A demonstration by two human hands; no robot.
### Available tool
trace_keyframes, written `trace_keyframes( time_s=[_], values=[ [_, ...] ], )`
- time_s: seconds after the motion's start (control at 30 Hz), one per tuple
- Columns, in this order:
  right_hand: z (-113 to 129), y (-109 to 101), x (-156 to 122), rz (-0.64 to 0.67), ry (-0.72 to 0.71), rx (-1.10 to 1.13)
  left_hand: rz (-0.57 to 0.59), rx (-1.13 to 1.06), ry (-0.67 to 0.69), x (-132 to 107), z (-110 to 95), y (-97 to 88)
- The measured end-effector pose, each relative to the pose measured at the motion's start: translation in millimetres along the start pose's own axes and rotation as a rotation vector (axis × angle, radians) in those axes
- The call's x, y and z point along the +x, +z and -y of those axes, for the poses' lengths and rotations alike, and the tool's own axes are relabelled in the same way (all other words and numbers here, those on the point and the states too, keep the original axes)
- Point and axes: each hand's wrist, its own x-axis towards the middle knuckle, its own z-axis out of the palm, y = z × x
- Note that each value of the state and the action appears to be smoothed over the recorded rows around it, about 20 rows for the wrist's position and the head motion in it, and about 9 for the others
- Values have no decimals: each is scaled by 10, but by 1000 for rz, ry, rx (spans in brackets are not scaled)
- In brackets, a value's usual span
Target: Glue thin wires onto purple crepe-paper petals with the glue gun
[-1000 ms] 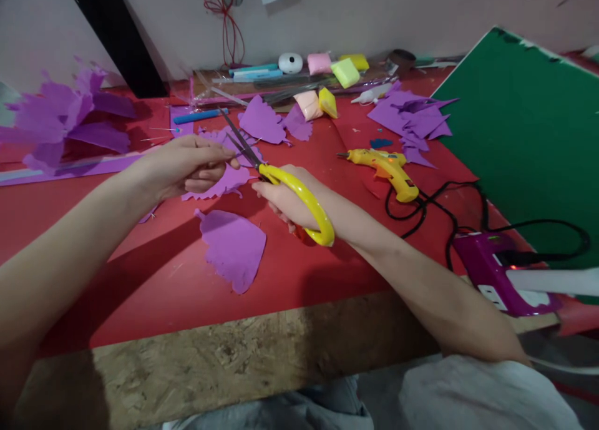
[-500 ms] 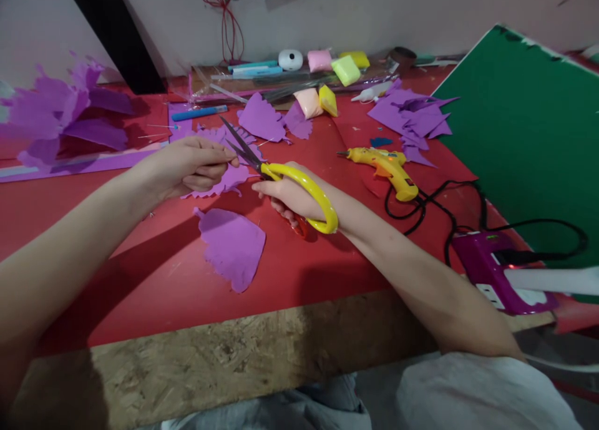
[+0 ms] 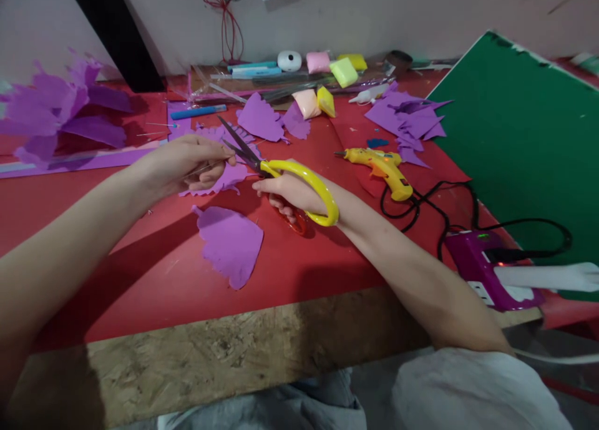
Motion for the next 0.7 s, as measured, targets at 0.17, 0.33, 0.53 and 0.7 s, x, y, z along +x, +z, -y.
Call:
trace_keyframes(
  time_s=[0.17, 0.33, 0.53, 0.7],
  values=[
    [-63, -31, 8, 46, -120, -9, -28, -22, 23, 17, 8, -25],
    [-63, -1, 6, -20, -119, -12, -67, -34, -12, -4, -27, -16],
    [-55, 52, -36, -53, -189, -1, -103, -36, -41, -35, -61, 8],
    [85, 113, -25, -249, -94, 75, -80, -53, -28, -49, -60, 24]
  ],
)
